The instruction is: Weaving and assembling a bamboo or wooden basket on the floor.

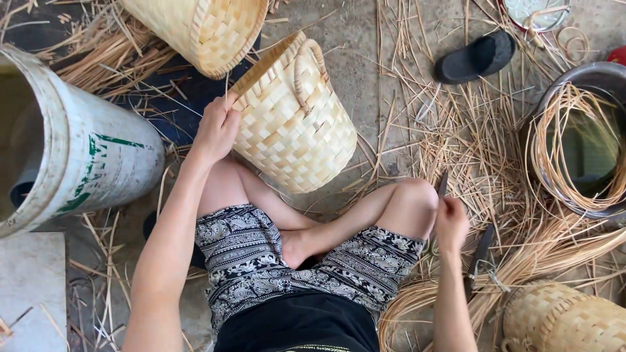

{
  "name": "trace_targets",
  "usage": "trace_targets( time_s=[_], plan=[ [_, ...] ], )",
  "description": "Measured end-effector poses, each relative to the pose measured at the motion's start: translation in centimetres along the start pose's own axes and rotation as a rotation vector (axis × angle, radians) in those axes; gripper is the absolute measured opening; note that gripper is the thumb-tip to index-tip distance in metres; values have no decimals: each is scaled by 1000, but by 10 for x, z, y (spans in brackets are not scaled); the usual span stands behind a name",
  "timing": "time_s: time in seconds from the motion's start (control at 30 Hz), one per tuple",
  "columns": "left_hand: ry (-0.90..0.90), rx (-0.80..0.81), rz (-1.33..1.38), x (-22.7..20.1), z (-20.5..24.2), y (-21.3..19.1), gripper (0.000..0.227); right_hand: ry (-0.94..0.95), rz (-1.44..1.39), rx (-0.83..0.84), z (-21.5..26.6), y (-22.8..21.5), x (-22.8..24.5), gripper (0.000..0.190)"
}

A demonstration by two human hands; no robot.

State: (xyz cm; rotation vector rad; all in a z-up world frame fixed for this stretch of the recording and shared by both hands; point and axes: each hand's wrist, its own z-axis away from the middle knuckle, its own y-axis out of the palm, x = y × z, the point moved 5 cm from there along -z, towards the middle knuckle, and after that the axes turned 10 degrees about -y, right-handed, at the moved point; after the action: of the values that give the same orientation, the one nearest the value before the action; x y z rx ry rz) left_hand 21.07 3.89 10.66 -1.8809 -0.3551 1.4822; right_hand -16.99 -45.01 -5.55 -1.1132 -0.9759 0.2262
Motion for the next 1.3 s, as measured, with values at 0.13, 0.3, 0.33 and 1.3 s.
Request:
trace_targets(
  time_s=[0.13,0.3,0.33,1.3],
  plan=[
    [-111,51,81,1,4,3,23,-414,-333,40,16,20,212,24],
    [-293,126,85,-22,14,23,39,-647,-587,253,53,44,389,27],
    [-109,82,194,-34,14,29,41,-631,-553,260,52,48,407,27],
    [-313,740,236,-21,49,124,70,-133,-982,105,15,-27,263,31]
  ],
)
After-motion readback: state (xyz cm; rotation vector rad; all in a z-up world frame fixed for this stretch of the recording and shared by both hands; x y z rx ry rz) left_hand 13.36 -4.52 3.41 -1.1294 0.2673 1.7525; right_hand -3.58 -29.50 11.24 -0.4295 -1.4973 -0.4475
